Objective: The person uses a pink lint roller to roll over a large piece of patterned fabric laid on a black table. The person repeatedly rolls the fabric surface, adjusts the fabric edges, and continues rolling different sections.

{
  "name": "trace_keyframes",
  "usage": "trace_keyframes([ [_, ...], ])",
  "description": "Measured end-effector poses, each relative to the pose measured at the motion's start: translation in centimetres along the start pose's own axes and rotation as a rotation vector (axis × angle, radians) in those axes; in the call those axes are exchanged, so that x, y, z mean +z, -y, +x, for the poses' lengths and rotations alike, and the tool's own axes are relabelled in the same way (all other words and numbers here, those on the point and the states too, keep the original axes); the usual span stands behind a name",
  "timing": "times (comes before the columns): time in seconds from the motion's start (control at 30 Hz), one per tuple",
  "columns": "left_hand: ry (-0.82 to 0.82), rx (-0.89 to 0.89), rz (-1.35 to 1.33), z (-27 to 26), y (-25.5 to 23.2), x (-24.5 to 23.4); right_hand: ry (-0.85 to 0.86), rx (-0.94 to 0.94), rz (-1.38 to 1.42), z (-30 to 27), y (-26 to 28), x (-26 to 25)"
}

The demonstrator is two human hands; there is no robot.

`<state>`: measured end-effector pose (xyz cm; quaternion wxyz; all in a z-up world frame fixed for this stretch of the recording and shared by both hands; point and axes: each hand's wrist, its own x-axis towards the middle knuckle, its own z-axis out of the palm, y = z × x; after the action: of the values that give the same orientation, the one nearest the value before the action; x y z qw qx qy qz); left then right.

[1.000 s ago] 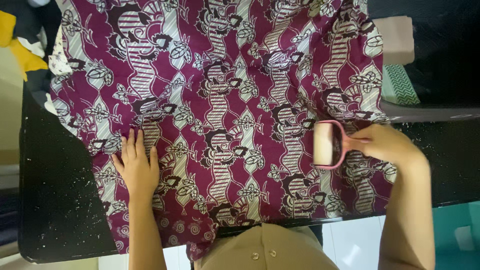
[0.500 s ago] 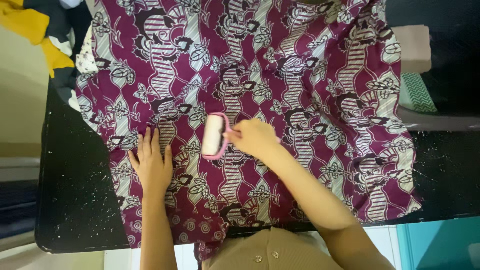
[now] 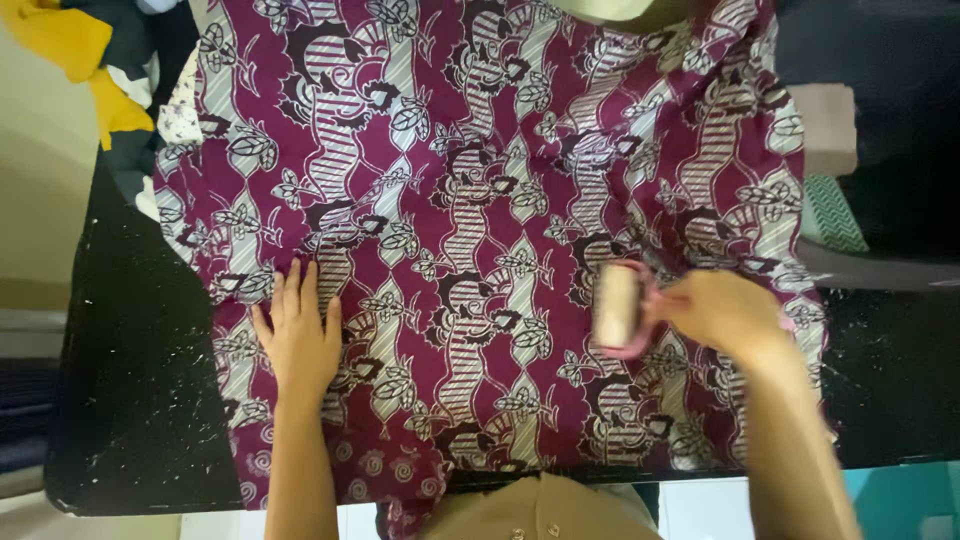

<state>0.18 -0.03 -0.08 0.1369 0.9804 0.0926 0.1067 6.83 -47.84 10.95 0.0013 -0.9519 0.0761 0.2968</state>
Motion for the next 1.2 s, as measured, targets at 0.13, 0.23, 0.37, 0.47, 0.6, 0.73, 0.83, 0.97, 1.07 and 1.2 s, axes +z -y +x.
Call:
trace_keyframes([
  [0.13, -0.017, 0.012, -0.012, 0.1, 0.2, 0.2, -0.009, 0.015, 0.014, -0.8, -6.2, -0.5],
  [0.23, -0.026, -0.001, -0.012, -0.2, 0.4, 0.5, 0.069, 0.009, 0.063, 0.4, -6.8, 0.1],
  [0.37, -0.100, -0.118, 0.065, 0.0, 1.2, 1.0, 0.096, -0.156, 0.159, 2.2, -2.7, 1.2],
  [0.47, -0.149, -0.219, 0.023, 0.2, 1.8, 1.4, 0.081, -0.336, 0.310, 3.3, 2.9, 2.0],
  [0.6, -0.205, -0.304, -0.202, -0.6, 2.6, 1.6, 0.094, -0.509, 0.374, 4.3, 12.9, 3.0],
  [0.73, -0.257, -0.320, -0.271, -0.3, 2.5, 1.2, 0.073, -0.564, 0.358, 3.6, 24.3, 3.7],
  [0.83, -0.257, -0.315, -0.184, -0.6, 2.2, 1.1, -0.031, -0.712, 0.515, 3.1, 30.5, 4.5],
  [0.97, -0.210, -0.304, -0.263, -0.3, 2.1, 0.7, -0.052, -0.765, 0.515, 3.1, 34.3, 4.8],
  [1.07, -0.176, -0.255, -0.274, 0.1, 2.2, 0.5, 0.006, -0.763, 0.491, 3.7, 33.0, 4.6],
  [1.2, -0.148, -0.195, -0.143, -0.1, 2.3, 0.9, 0.122, -0.659, 0.426, 5.3, 26.5, 4.6],
])
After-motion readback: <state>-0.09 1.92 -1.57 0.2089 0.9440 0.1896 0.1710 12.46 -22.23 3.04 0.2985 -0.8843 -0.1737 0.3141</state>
